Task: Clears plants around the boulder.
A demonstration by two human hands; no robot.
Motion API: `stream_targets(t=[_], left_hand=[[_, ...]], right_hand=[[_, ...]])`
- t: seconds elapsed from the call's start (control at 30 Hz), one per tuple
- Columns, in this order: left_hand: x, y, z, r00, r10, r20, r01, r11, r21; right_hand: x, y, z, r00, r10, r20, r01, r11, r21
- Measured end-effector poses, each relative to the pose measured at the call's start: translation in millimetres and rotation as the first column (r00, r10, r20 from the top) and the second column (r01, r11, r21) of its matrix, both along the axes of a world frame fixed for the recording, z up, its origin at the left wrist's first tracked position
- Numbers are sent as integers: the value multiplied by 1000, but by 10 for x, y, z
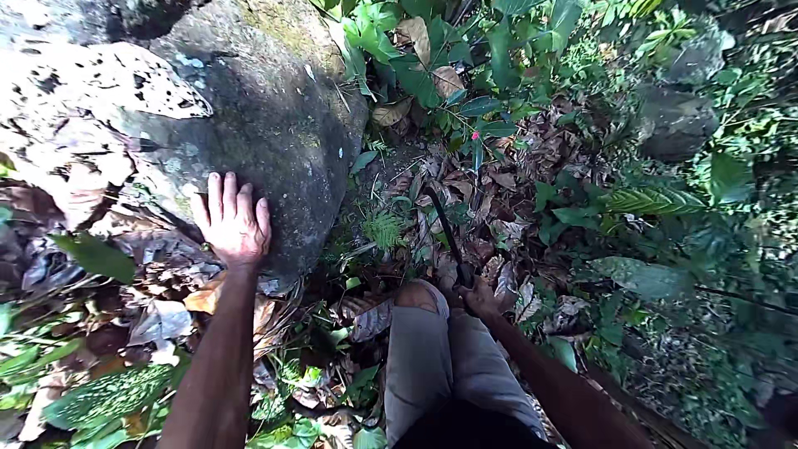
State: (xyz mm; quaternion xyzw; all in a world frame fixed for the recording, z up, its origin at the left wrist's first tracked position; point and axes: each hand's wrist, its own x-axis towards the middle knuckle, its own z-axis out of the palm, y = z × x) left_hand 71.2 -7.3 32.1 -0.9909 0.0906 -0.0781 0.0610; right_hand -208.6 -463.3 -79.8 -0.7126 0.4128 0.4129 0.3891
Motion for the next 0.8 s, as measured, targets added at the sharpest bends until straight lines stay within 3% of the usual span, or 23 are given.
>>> stream_targets(t=[0.23, 0.4, 0.63, 0.8], left_hand=[[-3, 44, -29, 1000, -19, 12, 18, 1000, 22], [-2, 29, -7, 999, -24, 25, 23, 998, 51], [33, -47, 20, 997, -51, 58, 44, 993, 110], [25, -39, 75, 1000, -29, 8, 27, 988, 154]], right_hand=[[287, 118, -152, 988, 153, -28, -153, 988, -18], [504, 222, -320, 987, 162, -4, -162, 987, 17], [1240, 360, -947, 999, 40, -12, -40, 999, -1], [1804, 713, -1713, 997, -63, 53, 64, 998, -28]])
